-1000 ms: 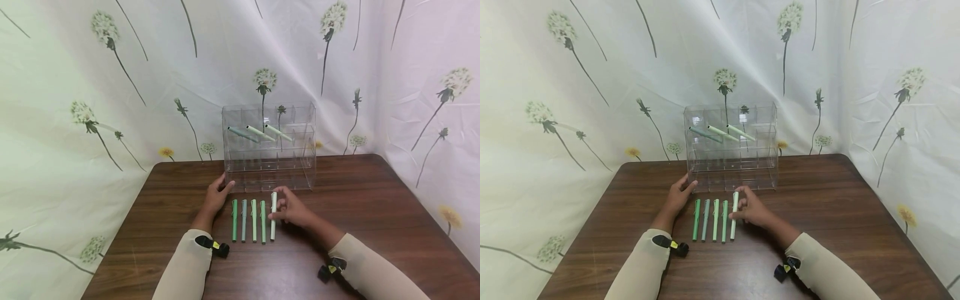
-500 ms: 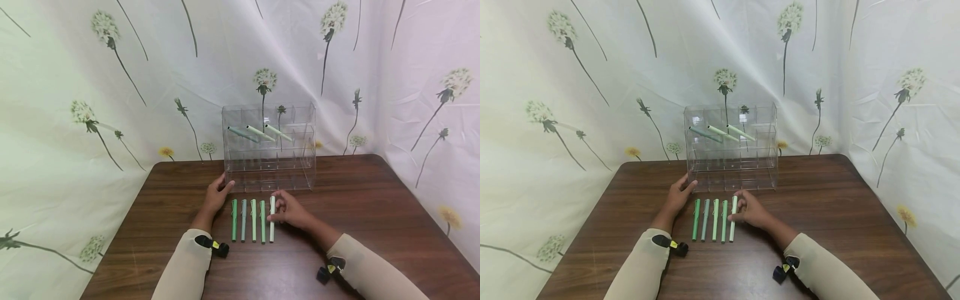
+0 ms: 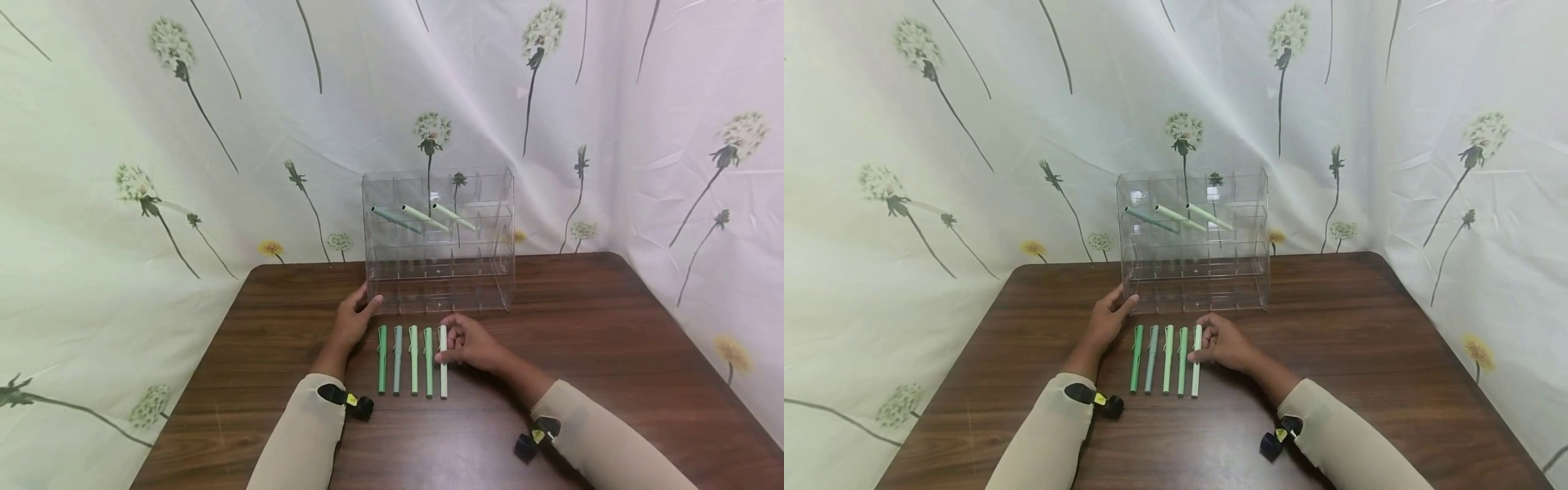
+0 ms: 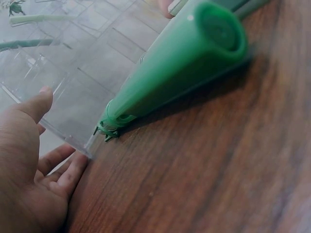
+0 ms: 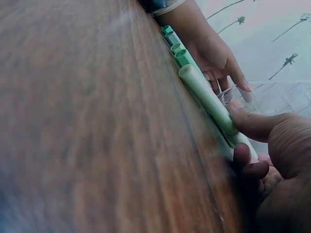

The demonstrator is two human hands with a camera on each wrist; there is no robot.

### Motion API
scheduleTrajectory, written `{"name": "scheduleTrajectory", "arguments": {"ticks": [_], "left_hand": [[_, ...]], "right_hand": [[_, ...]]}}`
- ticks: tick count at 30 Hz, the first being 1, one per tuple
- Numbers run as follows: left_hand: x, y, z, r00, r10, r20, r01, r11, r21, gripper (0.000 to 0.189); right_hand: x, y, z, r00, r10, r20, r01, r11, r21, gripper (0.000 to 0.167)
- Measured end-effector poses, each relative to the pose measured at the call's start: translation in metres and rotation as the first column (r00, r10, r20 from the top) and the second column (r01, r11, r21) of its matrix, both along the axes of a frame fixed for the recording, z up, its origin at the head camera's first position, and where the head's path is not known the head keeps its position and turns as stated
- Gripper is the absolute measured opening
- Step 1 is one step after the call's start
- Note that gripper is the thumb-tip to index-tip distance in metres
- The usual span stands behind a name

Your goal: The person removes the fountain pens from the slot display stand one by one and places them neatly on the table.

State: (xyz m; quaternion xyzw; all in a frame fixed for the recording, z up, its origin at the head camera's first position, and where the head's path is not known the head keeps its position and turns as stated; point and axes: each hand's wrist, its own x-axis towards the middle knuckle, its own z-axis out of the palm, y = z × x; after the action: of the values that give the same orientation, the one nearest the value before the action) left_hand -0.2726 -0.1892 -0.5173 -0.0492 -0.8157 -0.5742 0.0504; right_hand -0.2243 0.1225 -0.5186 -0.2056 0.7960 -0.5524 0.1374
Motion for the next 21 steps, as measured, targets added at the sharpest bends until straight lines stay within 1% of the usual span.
{"name": "scheduleTrajectory", "arguments": {"ticks": [8,16,21], "left_hand": [[-0.0014,-0.0006,-0.0021,1.0,0.004,0.006,-0.004,1.0,-0.019,0.069],[-0.0015,-0.0001,0.0009,1.0,-0.002,0.009,0.002,1.0,0.0,0.068],[-0.0033,-0.0013,-0.0029,1.0,-0.008,0.023,0.009,1.0,-0.008,0.069]], "right_hand": [[0.0004,-0.0007,0.0028,1.0,0.001,-0.008,-0.001,0.999,0.034,0.073],[-0.0014,-0.0033,0.0037,1.0,-0.018,-0.013,0.019,0.997,0.074,0.078],[0.0009,-0.0044,0.0065,1.0,-0.023,-0.005,0.023,0.996,0.09,0.08]]}}
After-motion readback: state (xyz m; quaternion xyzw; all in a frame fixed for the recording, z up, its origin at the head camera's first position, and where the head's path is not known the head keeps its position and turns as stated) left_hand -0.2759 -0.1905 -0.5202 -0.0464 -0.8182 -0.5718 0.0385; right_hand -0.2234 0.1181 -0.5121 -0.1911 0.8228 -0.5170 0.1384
